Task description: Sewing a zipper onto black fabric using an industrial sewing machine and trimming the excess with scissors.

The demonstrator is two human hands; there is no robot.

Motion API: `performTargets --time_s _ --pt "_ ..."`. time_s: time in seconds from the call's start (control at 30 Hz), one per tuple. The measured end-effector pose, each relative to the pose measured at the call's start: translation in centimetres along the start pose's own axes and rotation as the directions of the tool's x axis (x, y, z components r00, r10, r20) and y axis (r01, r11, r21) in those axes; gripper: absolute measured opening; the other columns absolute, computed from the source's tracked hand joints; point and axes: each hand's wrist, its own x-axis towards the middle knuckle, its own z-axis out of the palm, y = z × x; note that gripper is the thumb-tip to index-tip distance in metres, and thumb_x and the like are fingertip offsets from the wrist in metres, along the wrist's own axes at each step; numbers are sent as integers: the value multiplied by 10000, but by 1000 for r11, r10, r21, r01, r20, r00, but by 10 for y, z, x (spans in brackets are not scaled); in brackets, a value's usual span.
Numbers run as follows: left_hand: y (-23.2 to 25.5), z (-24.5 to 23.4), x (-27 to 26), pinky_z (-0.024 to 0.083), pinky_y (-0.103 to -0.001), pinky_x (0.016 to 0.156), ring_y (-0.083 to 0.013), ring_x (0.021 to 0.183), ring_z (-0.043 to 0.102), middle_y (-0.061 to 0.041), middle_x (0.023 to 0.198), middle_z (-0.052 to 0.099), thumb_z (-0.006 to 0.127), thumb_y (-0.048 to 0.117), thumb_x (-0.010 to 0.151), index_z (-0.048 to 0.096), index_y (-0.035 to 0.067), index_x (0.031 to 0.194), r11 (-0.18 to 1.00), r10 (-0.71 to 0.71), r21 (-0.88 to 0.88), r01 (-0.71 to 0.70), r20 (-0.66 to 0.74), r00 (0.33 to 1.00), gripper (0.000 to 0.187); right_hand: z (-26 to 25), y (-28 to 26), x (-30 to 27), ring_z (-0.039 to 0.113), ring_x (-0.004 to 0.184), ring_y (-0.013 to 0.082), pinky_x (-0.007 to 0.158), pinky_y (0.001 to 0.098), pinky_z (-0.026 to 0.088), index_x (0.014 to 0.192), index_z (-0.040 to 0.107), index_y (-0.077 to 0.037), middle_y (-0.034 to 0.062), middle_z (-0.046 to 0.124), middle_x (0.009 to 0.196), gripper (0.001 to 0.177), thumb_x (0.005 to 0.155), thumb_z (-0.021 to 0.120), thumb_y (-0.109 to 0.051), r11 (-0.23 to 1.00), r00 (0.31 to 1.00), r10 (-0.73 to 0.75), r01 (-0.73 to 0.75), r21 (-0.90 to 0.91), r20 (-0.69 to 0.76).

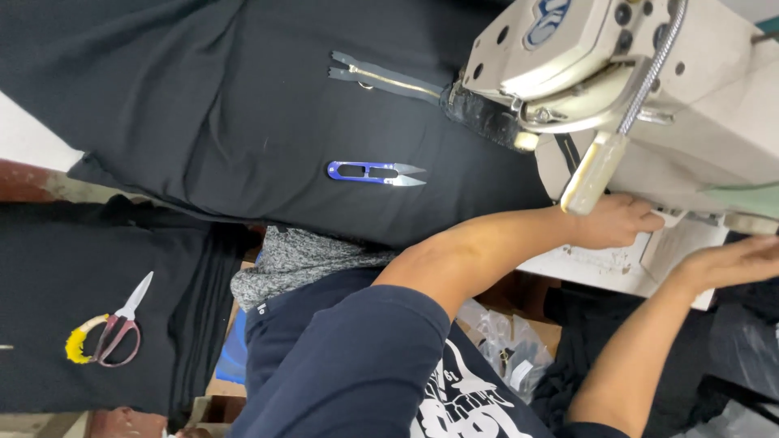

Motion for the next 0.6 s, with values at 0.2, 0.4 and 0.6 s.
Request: performTargets --time_s 0.2,0.4,0.6 --pt "14 -138 -1 581 -410 973 -319 1458 494 -152 1663 248 637 162 1106 359 89 1629 960 -131 279 40 317 939 597 19 -98 3 704 1044 422 962 457 482 1169 695 127 325 713 1151 345 1052 623 -189 942 941 204 -263 -206 -271" --pt "-75 -397 -30 472 -544 628 -371 759 645 -141 873 664 392 275 1019 604 80 885 775 -174 -460 434 505 846 318 106 -294 -27 585 1362 349 1166 486 498 1443 491 -47 174 579 1453 420 1086 639 -211 892 924 239 -330 307 299" --pt "-152 -478 -78 501 -374 600 -259 869 553 -92 996 630 566 56 952 689 -23 1133 983 -132 172 57 465 875 232 160 -381 9 622 1334 366 1170 397 486 1367 609 80 252 610 1417 294 1100 594 -41 845 690 -280 -153 512 667"
